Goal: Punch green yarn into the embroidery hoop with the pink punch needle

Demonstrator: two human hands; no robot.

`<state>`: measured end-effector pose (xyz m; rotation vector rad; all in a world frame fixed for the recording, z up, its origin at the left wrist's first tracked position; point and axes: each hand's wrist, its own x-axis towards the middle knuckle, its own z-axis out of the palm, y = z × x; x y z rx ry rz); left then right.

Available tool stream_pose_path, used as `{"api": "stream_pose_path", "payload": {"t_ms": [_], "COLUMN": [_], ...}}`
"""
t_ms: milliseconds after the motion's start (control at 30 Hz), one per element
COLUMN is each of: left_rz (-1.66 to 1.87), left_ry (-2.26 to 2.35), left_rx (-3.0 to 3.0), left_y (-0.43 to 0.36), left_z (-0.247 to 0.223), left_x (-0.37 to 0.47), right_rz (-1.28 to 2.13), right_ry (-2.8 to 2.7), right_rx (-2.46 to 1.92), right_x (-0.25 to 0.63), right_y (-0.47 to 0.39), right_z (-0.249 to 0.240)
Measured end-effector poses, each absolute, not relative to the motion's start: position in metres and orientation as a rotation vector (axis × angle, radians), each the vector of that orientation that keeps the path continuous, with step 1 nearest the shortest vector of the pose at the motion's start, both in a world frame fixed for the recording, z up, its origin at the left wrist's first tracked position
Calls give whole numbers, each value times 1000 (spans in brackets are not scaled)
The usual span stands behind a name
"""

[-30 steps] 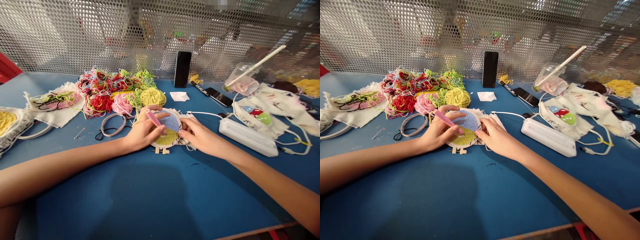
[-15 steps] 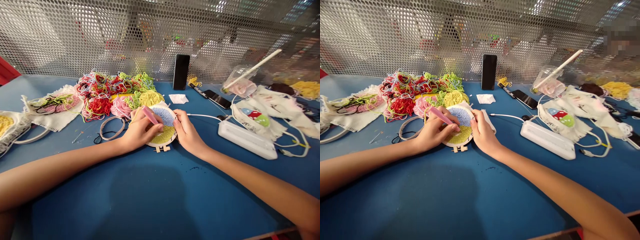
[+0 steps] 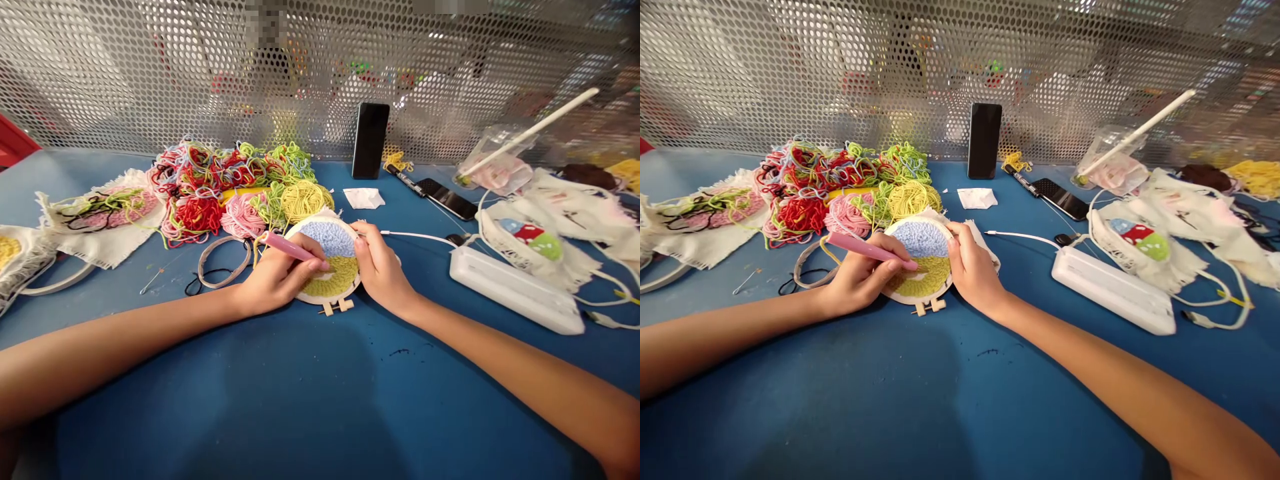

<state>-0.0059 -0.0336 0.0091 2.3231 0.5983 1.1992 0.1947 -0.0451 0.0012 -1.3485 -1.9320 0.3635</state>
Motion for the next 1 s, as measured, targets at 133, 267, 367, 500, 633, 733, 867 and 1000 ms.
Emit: {"api": "stream_pose_path", "payload": {"t_ms": [133,267,367,500,633,733,867,1000], "left_rz": [1258,1275,1272,1240,1244,1260,1210,1130], "left_ry": [621,661,657,654,642,628,605,629], "left_rx": [2256,2152,2110,2140,2185,2231,2281,2278], "left_y": [-33,-32,-32,-32,-31,-32,-32,-35], "left_z": [9,7,6,7,10,11,11,9], "left_x": [-6,-7,-8,-8,-7,-7,-6,-2], "right_rz": [366,364,373,386,401,416,437,417], "right_ry": [-1933,-1926,-1922,-1926,-1917,-1910,-1887,-1856], "right_rx": [-1366,-1374,-1378,-1388,-1382,-1372,-1325,-1229], "right_x": [195,196,196,195,195,195,195,195], "right_y": [-45,-45,-45,-46,-46,-47,-47,-44], "right_z": [0,0,1,1,2,3,2,0]}}
